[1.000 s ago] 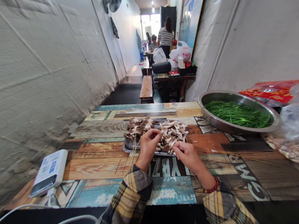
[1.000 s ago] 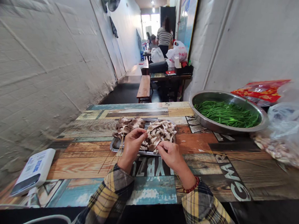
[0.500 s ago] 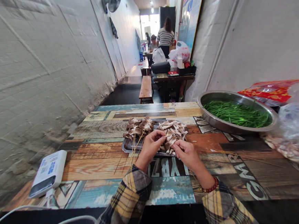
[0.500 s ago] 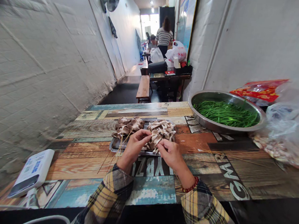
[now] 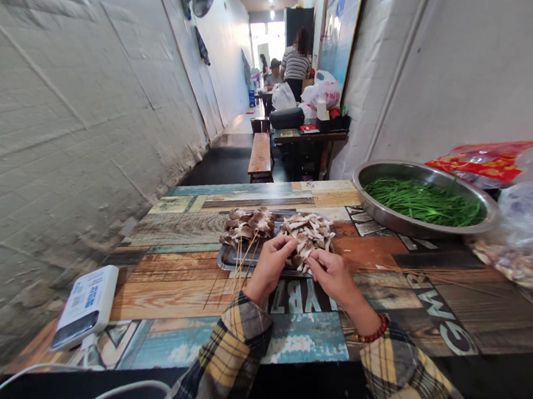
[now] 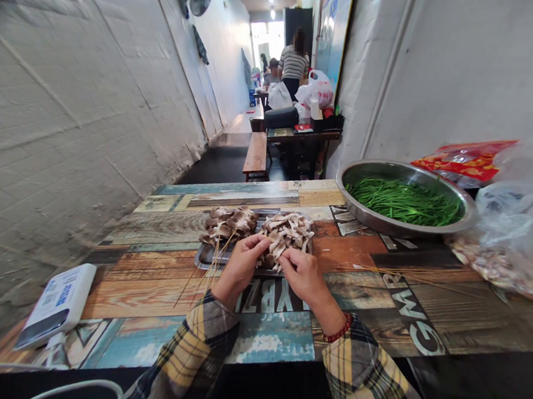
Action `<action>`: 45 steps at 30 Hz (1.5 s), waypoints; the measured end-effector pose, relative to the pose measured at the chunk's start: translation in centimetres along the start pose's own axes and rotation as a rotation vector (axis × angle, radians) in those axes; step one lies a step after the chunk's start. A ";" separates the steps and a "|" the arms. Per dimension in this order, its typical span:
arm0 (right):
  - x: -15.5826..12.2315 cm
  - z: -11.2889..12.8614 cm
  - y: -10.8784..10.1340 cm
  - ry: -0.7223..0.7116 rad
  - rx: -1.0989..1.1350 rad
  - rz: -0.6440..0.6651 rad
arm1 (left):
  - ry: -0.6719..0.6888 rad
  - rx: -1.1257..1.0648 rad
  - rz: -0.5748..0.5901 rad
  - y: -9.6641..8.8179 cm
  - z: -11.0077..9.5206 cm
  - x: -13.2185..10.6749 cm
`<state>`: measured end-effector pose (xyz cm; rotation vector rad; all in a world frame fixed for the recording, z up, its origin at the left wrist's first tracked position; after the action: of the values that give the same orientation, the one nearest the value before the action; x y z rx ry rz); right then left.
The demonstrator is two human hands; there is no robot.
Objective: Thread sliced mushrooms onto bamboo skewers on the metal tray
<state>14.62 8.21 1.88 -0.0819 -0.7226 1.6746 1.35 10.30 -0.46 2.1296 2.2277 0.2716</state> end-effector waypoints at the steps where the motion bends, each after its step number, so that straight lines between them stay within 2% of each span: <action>1: 0.0 0.0 0.0 -0.004 -0.001 -0.001 | -0.006 0.001 0.001 0.0 0.0 0.0; 12: -0.1 0.0 -0.1 -0.020 -0.020 -0.026 | -0.026 -0.010 0.063 1.0 0.0 -0.3; 15: 0.0 -0.8 -0.8 0.030 0.076 -0.060 | 0.040 -0.044 -0.007 -0.2 -0.7 0.2; 18: 0.1 -2.1 -2.1 0.097 0.193 -0.158 | 0.100 -0.058 -0.155 -2.5 -1.1 0.7; 20: 0.0 -2.8 -3.0 0.127 0.236 -0.217 | 0.130 0.013 -0.216 -3.6 -1.3 0.9; 23: -0.1 -3.3 -3.9 0.150 0.251 -0.289 | 0.208 0.232 -0.226 -4.0 -2.0 1.0; 25: -0.2 -3.5 -4.5 0.163 0.254 -0.338 | 0.285 0.407 -0.204 -3.5 -2.6 0.9; 28: -0.3 -3.6 -5.0 0.172 0.265 -0.386 | 0.409 0.639 -0.090 -1.5 -3.2 0.6; 31: -0.2 -3.5 -5.1 0.162 0.257 -0.386 | 0.505 0.855 0.054 1.0 -3.1 0.1; 34: -0.1 -3.2 -4.8 0.144 0.205 -0.362 | 0.565 1.040 0.133 2.6 -2.8 -0.2; 39: 0.0 -3.0 -4.5 0.125 0.162 -0.340 | 0.600 1.217 0.157 3.4 -2.8 -0.3; 45: 0.1 -2.9 -4.2 0.129 0.159 -0.311 | 0.591 1.206 0.176 3.6 -2.8 -0.7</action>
<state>19.49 9.76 1.65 0.0337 -0.4762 1.4086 4.54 9.50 2.86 3.0929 2.9673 -0.7576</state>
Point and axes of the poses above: each hand's wrist, its own x-axis towards the middle knuckle, its own y-axis out of the palm, z = x × y, the point moved 10 cm from there along x, towards the middle knuckle, and after that the axes turned 4 degrees about y, right-handed, at the moved point
